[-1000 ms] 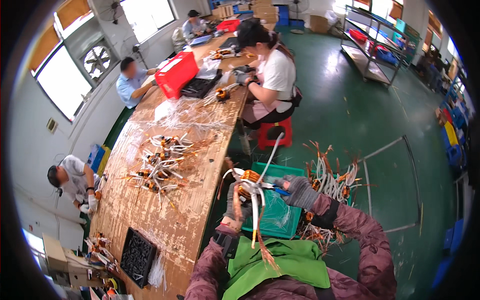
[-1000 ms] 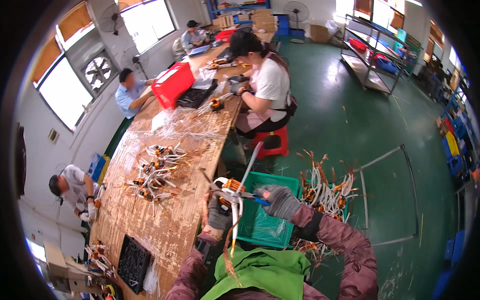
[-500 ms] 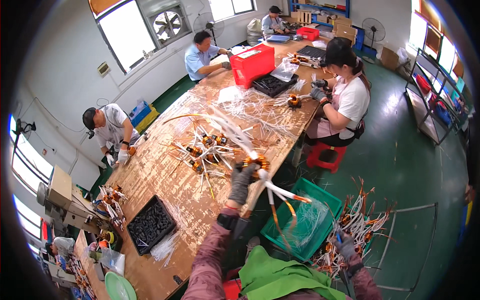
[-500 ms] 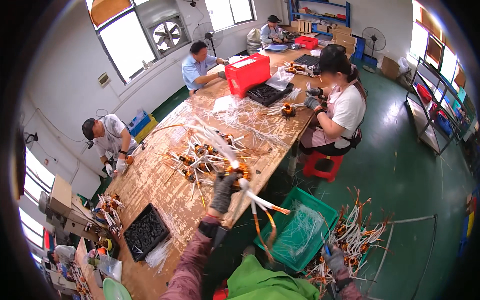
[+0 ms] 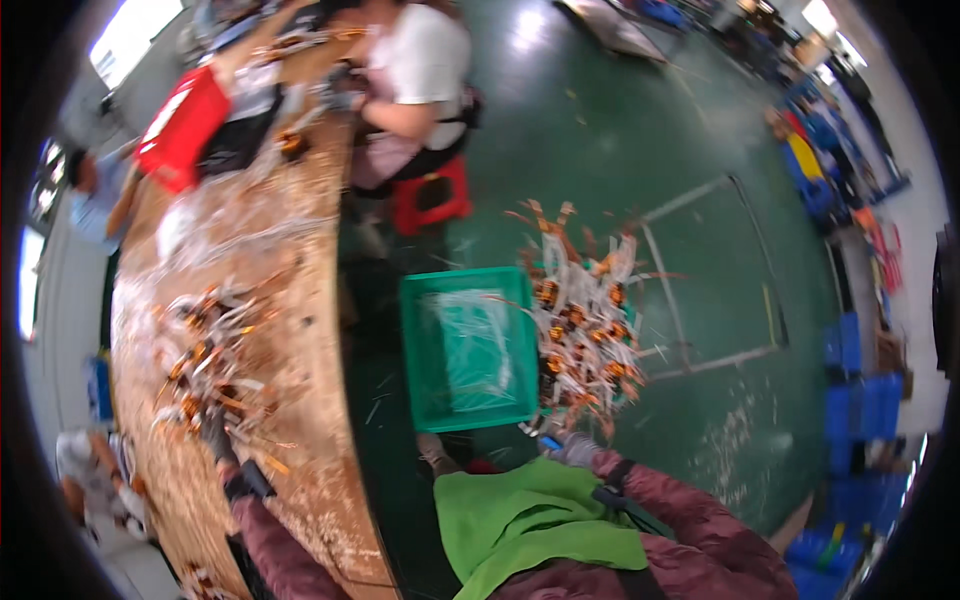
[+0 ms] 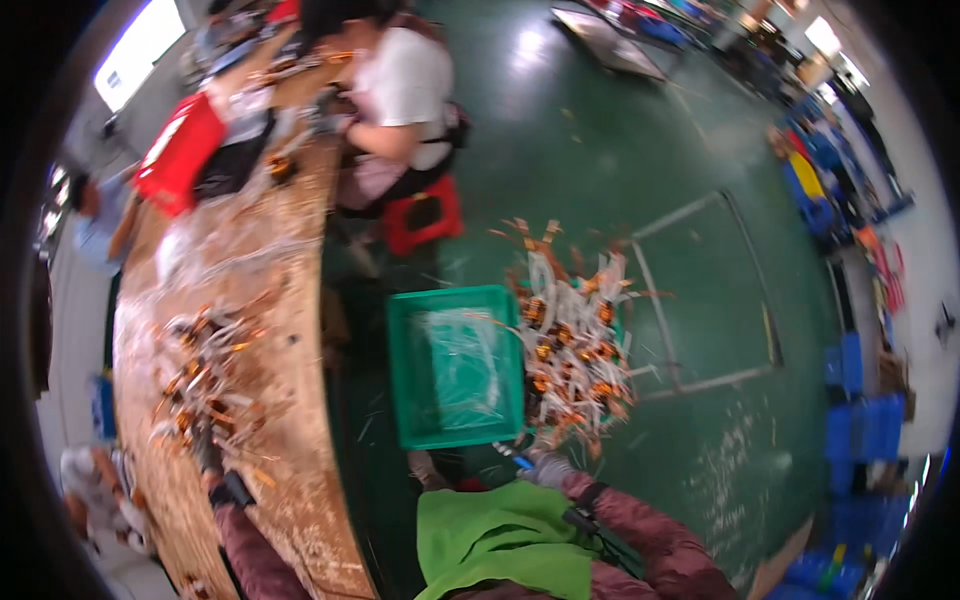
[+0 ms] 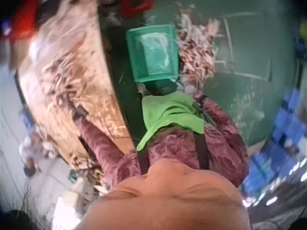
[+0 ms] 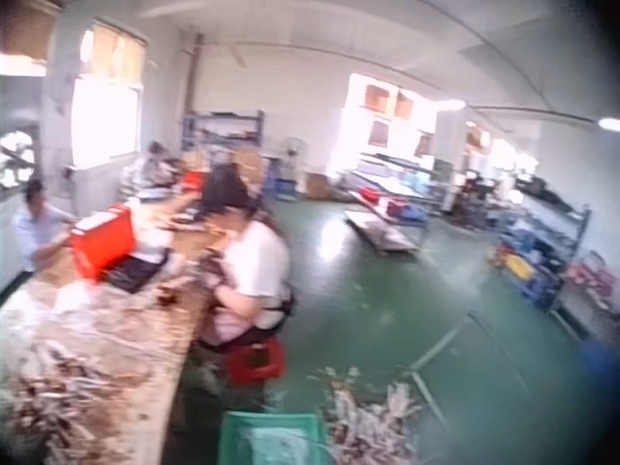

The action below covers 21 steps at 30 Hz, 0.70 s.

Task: Assembling motor stators by securing copper windings with white plastic cable ties using pliers.

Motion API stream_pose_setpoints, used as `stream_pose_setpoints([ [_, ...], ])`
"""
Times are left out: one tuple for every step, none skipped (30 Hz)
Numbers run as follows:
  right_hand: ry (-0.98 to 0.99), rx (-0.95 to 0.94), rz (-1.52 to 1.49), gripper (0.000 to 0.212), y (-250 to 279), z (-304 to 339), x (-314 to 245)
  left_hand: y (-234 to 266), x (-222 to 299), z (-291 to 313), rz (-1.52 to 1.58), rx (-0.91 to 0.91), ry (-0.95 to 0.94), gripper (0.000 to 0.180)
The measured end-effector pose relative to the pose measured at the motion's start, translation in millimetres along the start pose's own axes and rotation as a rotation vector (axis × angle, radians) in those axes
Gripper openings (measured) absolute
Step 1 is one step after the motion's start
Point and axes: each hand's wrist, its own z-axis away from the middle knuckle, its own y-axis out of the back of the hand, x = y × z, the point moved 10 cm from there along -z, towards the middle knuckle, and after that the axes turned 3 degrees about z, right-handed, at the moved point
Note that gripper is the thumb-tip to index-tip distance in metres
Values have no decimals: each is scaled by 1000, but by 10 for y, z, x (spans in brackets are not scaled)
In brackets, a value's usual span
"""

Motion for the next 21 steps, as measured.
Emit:
stream_pose_setpoints([
  [-91, -87, 137, 42, -169, -40, 161, 32, -83, 28, -29, 29, 146, 43],
  [-128, -76, 115, 42, -217, 18, 320, -69, -73, 185, 282, 125, 242, 44],
  [-196, -54, 73, 42, -248, 159, 569, -429, 142, 190, 78, -23, 257, 46],
  [-270, -31, 31, 43, -276, 337, 853, -838, 676, 266, -39, 33, 126, 46],
  [-294, -26, -1, 43, -422, 435, 1030, -1055, 1271, 408, -178, 112, -21, 45],
  [-318, -49, -53, 42, -557, 446, 1207, -1248, 1698, 523, -261, 127, -157, 44],
  [-347, -71, -101, 41, -667, 463, 1403, -1535, 2076, 677, -338, 138, -292, 43],
  [-403, -78, -132, 44, -768, 482, 1590, -1940, 2296, 912, -260, 172, -287, 40],
  [-427, -77, -157, 44, -878, 582, 1770, -2651, 2533, 1101, -158, -14, -188, 37],
  [-464, 48, -273, 45, -901, 672, 1966, -3358, 2829, 1397, -157, -185, -141, 34],
  [-522, 186, -386, 47, -849, 791, 2254, -4242, 3612, 1821, 282, -442, 150, 33],
  [-575, 138, -470, 42, -844, 786, 2201, -4779, 3175, 2041, 216, -536, 162, 34],
  [-550, 122, -490, 42, -806, 779, 2136, -5248, 2775, 2378, 225, -644, 172, 38],
  [-600, 116, -692, 40, -857, 857, 2216, -5948, 2516, 2802, 243, -806, 186, 42],
  [-692, 138, -895, 37, -924, 1067, 2450, -6719, 2838, 3401, 221, -949, 315, 45],
  [-668, 119, -908, 37, -942, 1083, 2440, -7259, 2787, 3791, 306, -1097, 338, 46],
  [-729, 243, -1113, 35, -986, 1319, 2657, -7816, 3305, 4426, 419, -1317, 426, 48],
  [-742, 336, -1317, 32, -1017, 1406, 2714, -8200, 3516, 4710, 360, -1420, 337, 51],
  [-758, 336, -1331, 32, -990, 1531, 2780, -8547, 3826, 5031, 306, -1510, 343, 53],
  [-706, 434, -1441, 32, -854, 1558, 2774, -8846, 3877, 5137, 329, -1443, 345, 56],
  [-656, 528, -1551, 31, -780, 1583, 2810, -9147, 3739, 5250, 311, -1340, 470, 58],
])
